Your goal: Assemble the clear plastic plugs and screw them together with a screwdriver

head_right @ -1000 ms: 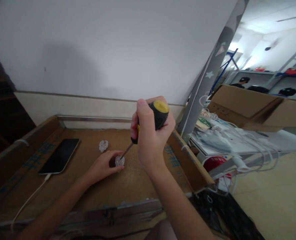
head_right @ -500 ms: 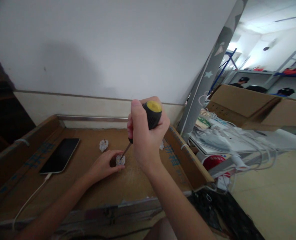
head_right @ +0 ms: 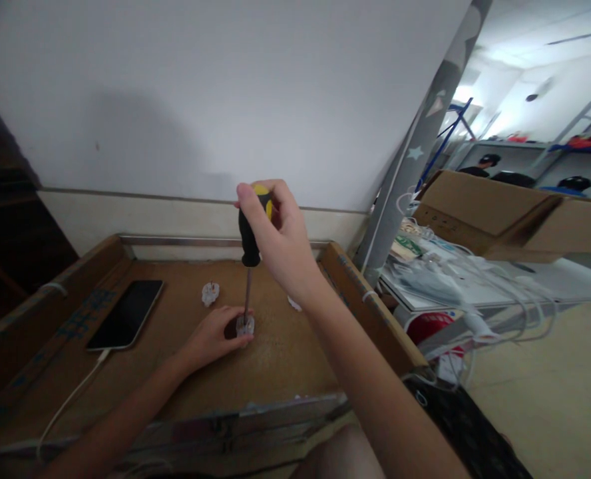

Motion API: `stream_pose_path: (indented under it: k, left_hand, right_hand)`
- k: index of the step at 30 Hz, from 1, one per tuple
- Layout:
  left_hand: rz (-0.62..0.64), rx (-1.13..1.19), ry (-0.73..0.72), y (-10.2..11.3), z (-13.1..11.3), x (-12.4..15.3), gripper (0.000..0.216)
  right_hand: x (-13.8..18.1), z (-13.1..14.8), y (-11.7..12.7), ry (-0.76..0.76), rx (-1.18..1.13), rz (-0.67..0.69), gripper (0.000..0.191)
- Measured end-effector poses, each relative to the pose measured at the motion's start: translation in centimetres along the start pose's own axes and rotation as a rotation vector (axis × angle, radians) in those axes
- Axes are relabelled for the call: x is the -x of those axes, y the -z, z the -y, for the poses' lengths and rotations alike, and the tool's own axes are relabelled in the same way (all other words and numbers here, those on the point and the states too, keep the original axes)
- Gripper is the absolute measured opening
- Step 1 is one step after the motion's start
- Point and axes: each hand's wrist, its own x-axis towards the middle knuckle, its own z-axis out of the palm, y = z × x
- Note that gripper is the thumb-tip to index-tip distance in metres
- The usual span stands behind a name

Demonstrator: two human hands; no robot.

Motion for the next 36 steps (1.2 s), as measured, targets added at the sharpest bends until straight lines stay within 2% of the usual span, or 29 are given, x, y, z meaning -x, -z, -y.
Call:
stream_pose_path:
  k: [3, 7, 11, 14, 24, 28, 32, 36]
  left_hand:
    - [0.030, -0.007, 0.023, 0.0, 0.0, -0.1, 0.041]
    - [0.034, -0.016, 0.023, 0.1, -0.2, -0.1, 0.039]
    - [0.028, -0.015, 0.028, 0.2, -0.3, -0.3, 0.040]
    - [0.043, -0.027, 0.049, 0.1, -0.4, -0.5, 0.041]
    - [0.028, -0.040, 0.167, -0.3, -1.7, -0.7, 0.038]
    - [-0.007, -0.038, 0.168, -0.5, -2.1, -0.3, 0.038]
    - [-0.045, -0.044, 0.151, -0.7, -2.2, 0.2, 0.038]
    - [-0.061, -0.056, 0.176, -0.8, -2.4, 0.4, 0.037]
  right_hand:
    - [-1.2, 0.2, 0.6, -0.078, 0.032, 0.099, 0.034]
    - [-2.1, 0.7, 0.9, -0.150, 0.021, 0.220, 0.031]
    - [-2.2, 1.9, 0.6, -0.143, 0.102, 0.413, 0.027]
    - [-2.1, 2.0, 0.5, -0.111, 0.127, 0.388, 0.027]
    - [-2.1, -0.8, -0.1, -0.122, -0.155, 0.221, 0.027]
    - [-1.7, -0.4, 0.0, -0.134, -0.244, 0.288, 0.028]
    - [-0.8, 0.9, 0.5, -0.151, -0.172, 0.313, 0.022]
    - [-0.3, 1.6, -0.3, -0.149, -0.135, 0.309, 0.024]
